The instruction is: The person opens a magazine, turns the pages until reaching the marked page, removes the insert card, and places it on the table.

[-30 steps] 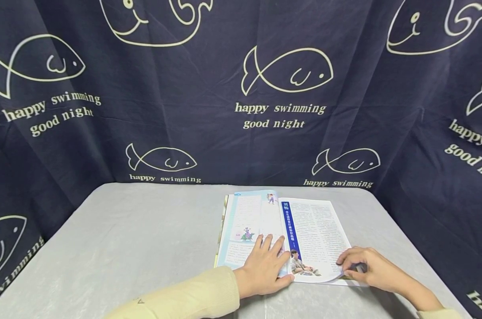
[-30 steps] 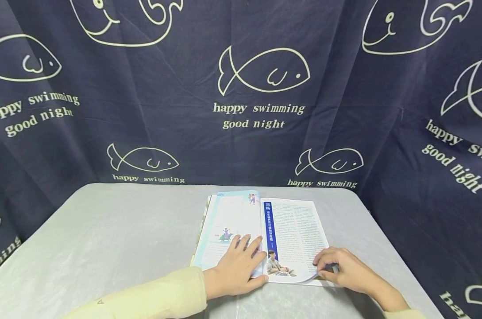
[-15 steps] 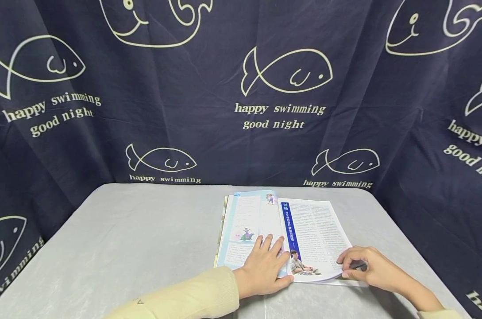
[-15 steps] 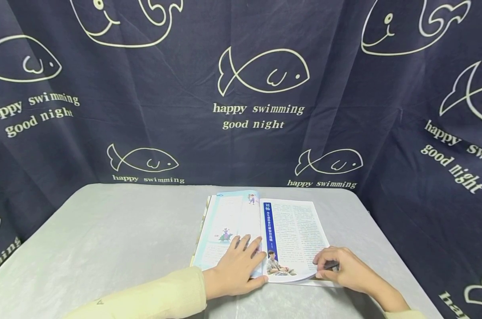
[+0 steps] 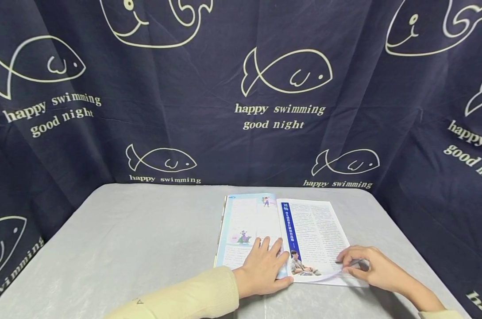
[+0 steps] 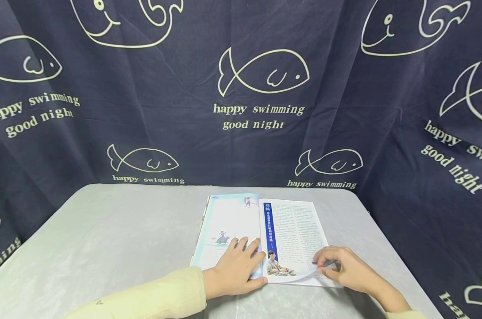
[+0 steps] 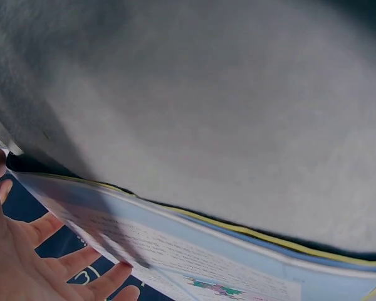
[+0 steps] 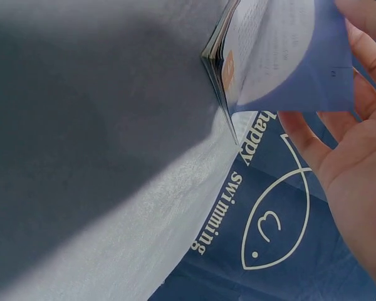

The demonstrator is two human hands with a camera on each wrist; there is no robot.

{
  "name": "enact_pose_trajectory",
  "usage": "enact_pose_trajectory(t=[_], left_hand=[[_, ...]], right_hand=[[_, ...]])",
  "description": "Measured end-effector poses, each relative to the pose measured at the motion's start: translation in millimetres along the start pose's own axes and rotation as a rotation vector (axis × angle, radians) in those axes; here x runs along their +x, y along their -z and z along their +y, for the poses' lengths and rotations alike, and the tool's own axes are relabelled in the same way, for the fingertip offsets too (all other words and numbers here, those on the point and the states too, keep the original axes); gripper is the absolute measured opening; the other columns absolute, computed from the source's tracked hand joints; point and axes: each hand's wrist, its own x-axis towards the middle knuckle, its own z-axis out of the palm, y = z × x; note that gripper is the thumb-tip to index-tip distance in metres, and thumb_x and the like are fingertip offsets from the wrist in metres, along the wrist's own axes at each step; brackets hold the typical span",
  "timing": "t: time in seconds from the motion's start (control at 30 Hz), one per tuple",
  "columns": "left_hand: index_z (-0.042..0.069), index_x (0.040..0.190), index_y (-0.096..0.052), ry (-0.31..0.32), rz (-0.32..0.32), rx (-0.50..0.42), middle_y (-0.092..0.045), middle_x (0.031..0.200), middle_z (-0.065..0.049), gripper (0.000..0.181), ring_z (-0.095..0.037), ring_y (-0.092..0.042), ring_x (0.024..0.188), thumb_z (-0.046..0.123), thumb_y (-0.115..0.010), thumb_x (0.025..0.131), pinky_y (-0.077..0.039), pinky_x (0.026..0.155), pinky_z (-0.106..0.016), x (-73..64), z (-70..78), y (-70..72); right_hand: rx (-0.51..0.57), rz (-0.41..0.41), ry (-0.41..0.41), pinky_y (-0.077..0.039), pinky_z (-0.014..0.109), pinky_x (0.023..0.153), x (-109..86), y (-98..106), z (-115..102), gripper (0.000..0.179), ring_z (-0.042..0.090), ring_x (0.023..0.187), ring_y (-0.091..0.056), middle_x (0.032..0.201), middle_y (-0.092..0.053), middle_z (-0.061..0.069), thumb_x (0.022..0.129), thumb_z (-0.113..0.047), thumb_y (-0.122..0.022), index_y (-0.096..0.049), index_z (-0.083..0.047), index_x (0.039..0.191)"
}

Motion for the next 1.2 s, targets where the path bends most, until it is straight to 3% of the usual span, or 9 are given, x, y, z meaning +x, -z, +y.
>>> enact_pose_trajectory(t=[0.3, 0.6, 0.83, 1.2], left_hand=[[0.028, 0.119, -0.051, -0.004, 0.006, 0.013, -0.048, 0.133, -0.005, 0.057, -0.027, -0.049, 0.112, 0.068, -0.031, 0.085, -0.038, 0.089, -0.042, 0.0, -0.4, 1.6], [0.027, 0.114, -0.053, -0.018, 0.053, 0.014, -0.052, 0.126, -0.004, 0.061, -0.024, -0.051, 0.104, 0.073, -0.032, 0.080, -0.037, 0.084, -0.038, 1.9, -0.6, 1.7], [0.028, 0.117, -0.051, -0.015, 0.037, 0.026, -0.053, 0.124, -0.003, 0.063, -0.021, -0.052, 0.098, 0.074, -0.032, 0.079, -0.037, 0.078, -0.035, 2.8, 0.6, 2.8], [0.030, 0.127, -0.044, -0.010, -0.002, 0.017, -0.053, 0.125, -0.003, 0.066, -0.027, -0.055, 0.099, 0.074, -0.031, 0.080, -0.040, 0.081, -0.040, 5.9, 6.5, 8.0]], right_hand=[[-0.093, 0.060, 0.015, -0.032, 0.004, 0.086, 0.6, 2, 1, 0.050, 0.006, 0.087, -0.059, 0.090, -0.066, -0.002, 0.051, 0.014, -0.071, -0.063, -0.024, 0.083], [-0.183, 0.128, -0.047, -0.032, 0.003, 0.085, 2.6, 4, 2, 0.047, 0.004, 0.088, -0.058, 0.090, -0.066, -0.005, 0.051, 0.009, -0.076, -0.064, -0.025, 0.081], [-0.201, 0.187, 0.002, -0.030, 0.006, 0.086, 6.8, 5, 4, 0.043, 0.002, 0.088, -0.057, 0.090, -0.066, -0.005, 0.050, 0.006, -0.078, -0.066, -0.021, 0.081], [-0.236, 0.236, 0.024, -0.027, 0.010, 0.088, 16.1, 10, 0, 0.037, 0.002, 0.093, -0.055, 0.091, -0.067, -0.002, 0.052, 0.002, -0.077, -0.068, -0.018, 0.082]])
